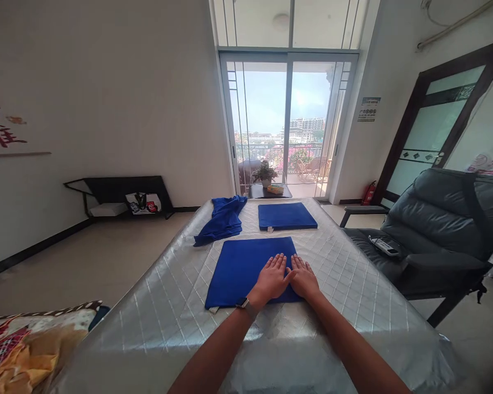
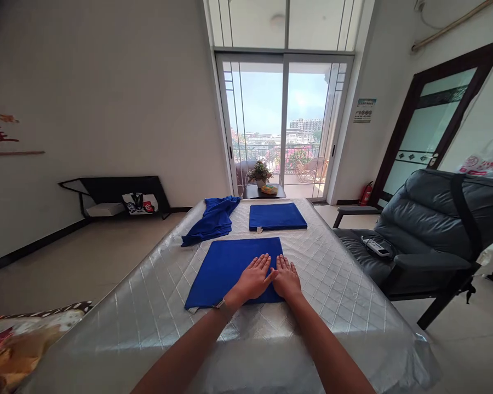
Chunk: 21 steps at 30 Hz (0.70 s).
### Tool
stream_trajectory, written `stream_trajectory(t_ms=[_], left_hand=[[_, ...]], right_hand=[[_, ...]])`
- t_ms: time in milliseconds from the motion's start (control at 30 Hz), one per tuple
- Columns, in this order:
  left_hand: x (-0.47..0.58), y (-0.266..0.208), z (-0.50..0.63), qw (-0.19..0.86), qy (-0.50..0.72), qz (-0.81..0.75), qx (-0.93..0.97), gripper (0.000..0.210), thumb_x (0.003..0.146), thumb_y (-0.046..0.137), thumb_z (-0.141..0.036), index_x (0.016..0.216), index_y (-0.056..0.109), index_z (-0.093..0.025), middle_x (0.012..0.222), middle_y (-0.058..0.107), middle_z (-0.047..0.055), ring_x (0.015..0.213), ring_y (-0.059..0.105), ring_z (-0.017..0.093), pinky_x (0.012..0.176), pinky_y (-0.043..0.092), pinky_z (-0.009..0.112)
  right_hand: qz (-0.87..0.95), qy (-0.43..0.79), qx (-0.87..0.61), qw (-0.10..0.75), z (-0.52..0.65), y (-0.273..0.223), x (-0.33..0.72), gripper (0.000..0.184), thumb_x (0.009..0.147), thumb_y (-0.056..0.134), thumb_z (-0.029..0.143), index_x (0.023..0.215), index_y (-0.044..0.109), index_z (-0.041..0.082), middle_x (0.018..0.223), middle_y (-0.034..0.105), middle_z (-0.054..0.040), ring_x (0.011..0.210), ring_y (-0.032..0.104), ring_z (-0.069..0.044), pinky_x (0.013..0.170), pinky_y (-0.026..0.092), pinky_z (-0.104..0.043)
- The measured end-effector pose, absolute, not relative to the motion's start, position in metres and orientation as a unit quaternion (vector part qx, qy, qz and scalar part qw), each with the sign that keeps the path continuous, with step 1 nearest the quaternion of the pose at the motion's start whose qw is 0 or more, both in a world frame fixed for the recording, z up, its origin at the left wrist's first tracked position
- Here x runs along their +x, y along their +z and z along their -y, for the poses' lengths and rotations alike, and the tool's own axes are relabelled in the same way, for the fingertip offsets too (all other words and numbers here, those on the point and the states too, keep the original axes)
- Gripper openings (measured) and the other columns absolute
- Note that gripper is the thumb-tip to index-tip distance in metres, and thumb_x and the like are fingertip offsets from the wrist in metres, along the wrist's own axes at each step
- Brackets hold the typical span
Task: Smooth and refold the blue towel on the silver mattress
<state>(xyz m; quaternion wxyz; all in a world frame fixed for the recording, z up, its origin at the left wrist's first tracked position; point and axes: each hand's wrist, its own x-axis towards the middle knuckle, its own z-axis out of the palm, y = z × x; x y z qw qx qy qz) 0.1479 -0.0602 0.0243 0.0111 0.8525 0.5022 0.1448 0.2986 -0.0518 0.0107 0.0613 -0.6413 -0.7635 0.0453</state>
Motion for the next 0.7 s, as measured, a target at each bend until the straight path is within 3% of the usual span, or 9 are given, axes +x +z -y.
stream_trajectory(t_ms=[133,300,533,700], left_hand=[[0.177,0.014,0.056,0.042,0.151,-0.505,0.849,0.078,0.101,0.005,-0.059,0.154,0.033,-0.009,0.160,0.035,0.013,0.150,0.026,0.021,0.124,0.021,0.039],[0.121,0.005,0.051,0.022,0.113,-0.574,0.811,0.078,0.100,0.006,-0.062,0.155,0.032,-0.012,0.162,0.030,0.011,0.151,0.022,0.022,0.124,0.019,0.041],[0.008,-0.003,0.067,0.002,0.061,-0.667,0.743,0.086,0.099,0.007,-0.066,0.155,0.027,-0.004,0.163,0.024,0.016,0.152,0.021,0.026,0.124,0.018,0.045],[-0.017,-0.012,0.078,-0.039,0.056,-0.670,0.739,0.087,0.099,0.006,-0.065,0.154,0.028,-0.001,0.162,0.026,0.018,0.151,0.023,0.027,0.124,0.018,0.044]], right_hand=[[0.774,0.040,-0.630,0.046,0.053,0.011,0.301,0.061,0.101,0.025,0.030,0.159,0.023,0.013,0.166,0.015,-0.0071,0.153,0.013,-0.019,0.123,0.009,-0.036],[0.760,0.047,-0.644,0.074,0.052,0.014,0.297,0.064,0.103,0.022,0.040,0.158,0.024,0.007,0.164,0.021,-0.0105,0.152,0.018,-0.022,0.123,0.010,-0.040],[0.758,0.057,-0.645,0.081,0.051,0.012,0.296,0.066,0.102,0.021,0.042,0.158,0.023,0.008,0.165,0.021,-0.0088,0.152,0.017,-0.021,0.123,0.008,-0.039],[0.753,0.063,-0.652,0.069,0.049,0.011,0.296,0.066,0.102,0.020,0.043,0.159,0.022,0.009,0.165,0.019,-0.0076,0.152,0.015,-0.019,0.123,0.006,-0.037]])
